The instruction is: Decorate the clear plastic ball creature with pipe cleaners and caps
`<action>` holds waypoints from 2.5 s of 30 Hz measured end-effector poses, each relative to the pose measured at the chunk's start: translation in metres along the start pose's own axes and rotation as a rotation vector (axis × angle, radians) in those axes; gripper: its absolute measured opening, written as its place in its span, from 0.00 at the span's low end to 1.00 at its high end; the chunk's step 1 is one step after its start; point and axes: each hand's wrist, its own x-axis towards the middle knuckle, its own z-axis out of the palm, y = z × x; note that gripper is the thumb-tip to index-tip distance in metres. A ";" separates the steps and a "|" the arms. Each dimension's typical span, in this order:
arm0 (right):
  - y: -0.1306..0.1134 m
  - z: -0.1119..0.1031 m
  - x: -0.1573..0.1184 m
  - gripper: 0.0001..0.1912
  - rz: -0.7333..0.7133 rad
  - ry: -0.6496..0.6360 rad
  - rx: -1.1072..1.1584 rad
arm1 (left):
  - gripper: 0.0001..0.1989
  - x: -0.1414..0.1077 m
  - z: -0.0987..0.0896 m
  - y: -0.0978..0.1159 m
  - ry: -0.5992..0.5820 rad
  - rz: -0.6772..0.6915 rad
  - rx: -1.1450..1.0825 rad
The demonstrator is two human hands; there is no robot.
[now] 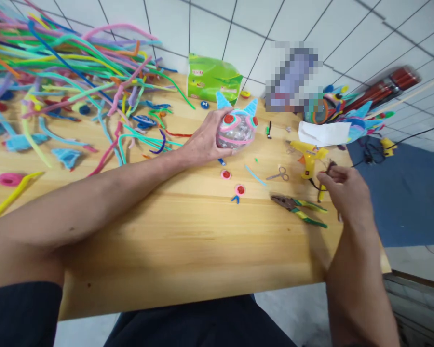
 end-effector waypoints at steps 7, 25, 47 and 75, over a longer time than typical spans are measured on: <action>-0.102 0.005 -0.102 0.08 -0.344 -0.333 0.104 | 0.57 0.002 0.000 -0.003 -0.005 -0.011 -0.033; -0.137 0.060 -0.129 0.06 -0.581 -0.241 0.009 | 0.60 0.002 -0.006 0.001 0.016 -0.002 -0.055; -0.161 0.034 -0.096 0.06 -0.578 0.122 0.363 | 0.09 -0.024 0.001 0.138 -0.314 -0.470 -0.624; -0.145 0.048 -0.086 0.07 -0.462 -0.057 0.415 | 0.06 -0.039 0.008 0.136 -0.193 -0.116 -0.012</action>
